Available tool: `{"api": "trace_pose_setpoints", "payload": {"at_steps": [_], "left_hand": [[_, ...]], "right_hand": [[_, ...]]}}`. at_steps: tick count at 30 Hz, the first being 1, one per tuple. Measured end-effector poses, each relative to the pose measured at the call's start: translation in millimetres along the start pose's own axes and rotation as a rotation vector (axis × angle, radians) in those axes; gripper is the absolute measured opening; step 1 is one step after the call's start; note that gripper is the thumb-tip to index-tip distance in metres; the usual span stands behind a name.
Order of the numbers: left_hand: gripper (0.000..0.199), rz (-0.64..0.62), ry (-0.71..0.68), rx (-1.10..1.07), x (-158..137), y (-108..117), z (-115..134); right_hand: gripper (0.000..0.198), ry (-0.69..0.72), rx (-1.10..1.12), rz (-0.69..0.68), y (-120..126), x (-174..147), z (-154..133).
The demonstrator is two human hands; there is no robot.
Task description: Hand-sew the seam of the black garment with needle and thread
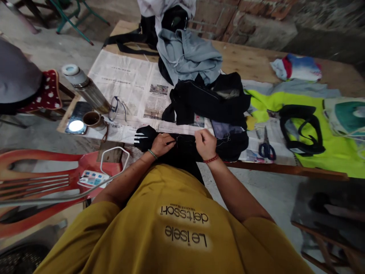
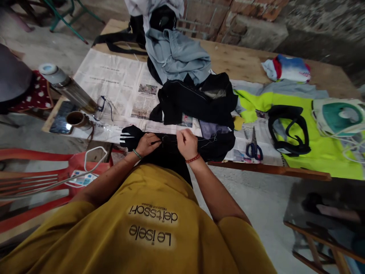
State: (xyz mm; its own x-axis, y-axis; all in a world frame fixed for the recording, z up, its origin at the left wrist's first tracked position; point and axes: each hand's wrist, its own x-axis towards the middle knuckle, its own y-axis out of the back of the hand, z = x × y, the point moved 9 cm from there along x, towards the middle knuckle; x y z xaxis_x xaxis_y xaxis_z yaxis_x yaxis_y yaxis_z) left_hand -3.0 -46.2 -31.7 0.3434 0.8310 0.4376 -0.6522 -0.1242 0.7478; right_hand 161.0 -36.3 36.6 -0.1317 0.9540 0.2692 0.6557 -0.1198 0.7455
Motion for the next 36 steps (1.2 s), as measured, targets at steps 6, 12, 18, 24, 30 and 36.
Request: {"api": "trace_pose_setpoints", "payload": {"at_steps": [6, 12, 18, 24, 30, 36], "left_hand": [[0.02, 0.024, -0.09, -0.059, -1, 5, 7], [0.014, -0.032, -0.166, -0.065, -3, 5, 12], [0.014, -0.089, -0.13, -0.067, -4, 0, 10], [0.019, -0.144, -0.116, -0.151, 0, -1, 7], [0.014, -0.178, -0.13, -0.1, 1, -2, 10], [0.014, -0.175, -0.109, -0.13, 1, -1, 11]], "right_hand": [[0.022, -0.334, 0.295, -0.366, -71, -62, 19], [0.016, -0.691, 0.612, -0.409, -108, -71, 32], [0.017, -0.635, 0.588, -0.306, -104, -69, 37], [0.015, -0.559, 0.481, -0.355, -101, -74, 35], [0.019, -0.561, 0.464, -0.375, -107, -67, 30], [0.011, -0.747, 0.602, -0.34, -116, -70, 37]]}}
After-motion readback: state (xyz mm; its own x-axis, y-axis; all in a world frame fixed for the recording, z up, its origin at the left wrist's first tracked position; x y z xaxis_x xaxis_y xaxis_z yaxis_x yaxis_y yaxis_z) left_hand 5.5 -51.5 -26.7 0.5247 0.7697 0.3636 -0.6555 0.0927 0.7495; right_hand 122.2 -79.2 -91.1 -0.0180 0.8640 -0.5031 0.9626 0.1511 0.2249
